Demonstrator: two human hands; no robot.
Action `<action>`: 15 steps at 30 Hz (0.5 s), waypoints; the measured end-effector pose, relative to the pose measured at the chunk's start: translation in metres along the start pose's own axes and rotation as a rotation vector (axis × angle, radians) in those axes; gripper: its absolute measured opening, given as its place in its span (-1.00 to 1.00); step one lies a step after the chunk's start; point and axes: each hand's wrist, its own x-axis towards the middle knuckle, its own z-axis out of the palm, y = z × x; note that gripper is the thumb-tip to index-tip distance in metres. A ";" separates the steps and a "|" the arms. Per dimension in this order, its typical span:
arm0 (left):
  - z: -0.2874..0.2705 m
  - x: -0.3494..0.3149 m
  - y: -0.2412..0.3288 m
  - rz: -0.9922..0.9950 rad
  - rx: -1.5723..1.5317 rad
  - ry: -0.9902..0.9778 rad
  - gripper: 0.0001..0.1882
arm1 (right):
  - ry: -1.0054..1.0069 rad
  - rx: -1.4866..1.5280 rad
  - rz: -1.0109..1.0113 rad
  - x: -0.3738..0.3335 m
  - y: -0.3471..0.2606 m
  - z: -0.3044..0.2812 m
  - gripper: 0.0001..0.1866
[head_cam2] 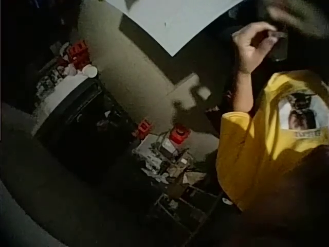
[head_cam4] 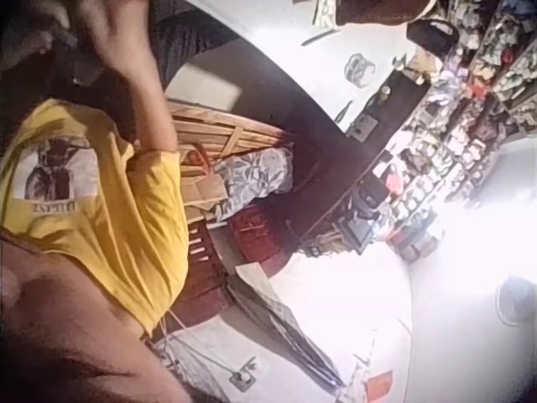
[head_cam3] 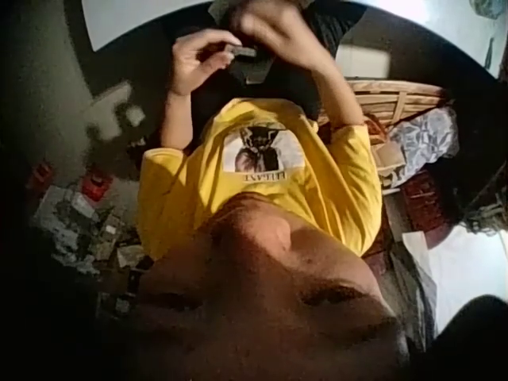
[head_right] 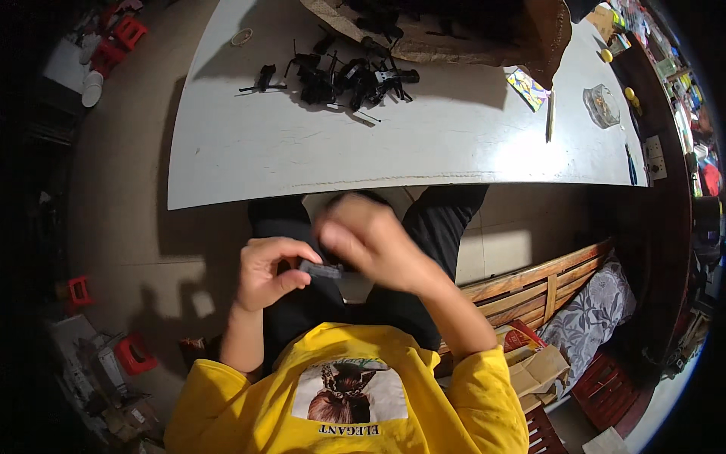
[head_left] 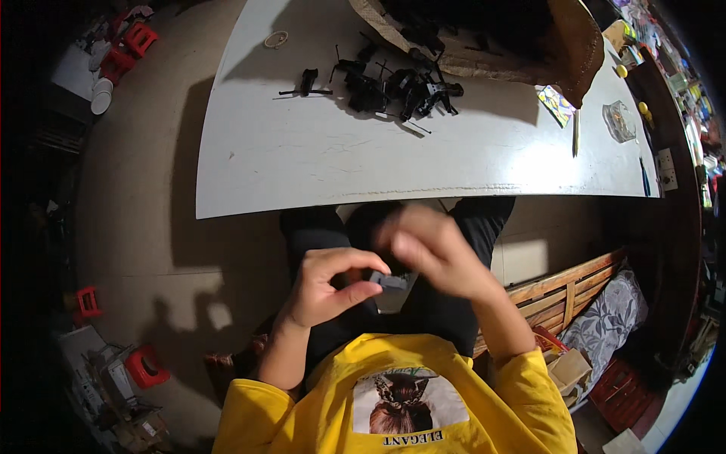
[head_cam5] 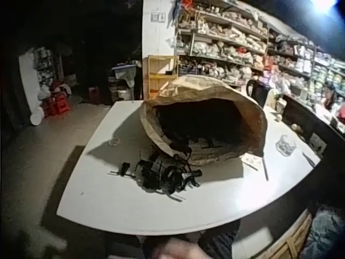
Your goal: Assembling small black plastic components by hand on a workbench.
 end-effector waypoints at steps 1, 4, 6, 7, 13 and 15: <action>0.001 -0.002 -0.004 -0.062 -0.120 0.022 -0.76 | 0.249 -0.164 0.003 0.011 0.007 0.000 -0.80; 0.011 -0.005 -0.002 -0.105 -0.257 0.132 -0.80 | 0.562 -0.727 0.016 0.048 0.026 -0.011 -0.71; 0.012 -0.007 -0.002 -0.129 -0.237 0.128 -0.84 | 0.636 -1.079 0.024 0.065 0.044 -0.015 -0.65; 0.011 -0.008 -0.004 -0.141 -0.225 0.126 -0.84 | 0.637 -1.080 0.025 0.068 0.049 -0.016 -0.65; 0.011 -0.010 -0.018 -0.263 -0.411 0.165 -0.66 | 0.544 -1.092 0.104 0.068 0.063 -0.017 -0.76; 0.014 -0.008 -0.016 -0.270 -0.426 0.182 -0.64 | 0.621 -0.639 -0.066 0.065 0.064 -0.023 -0.89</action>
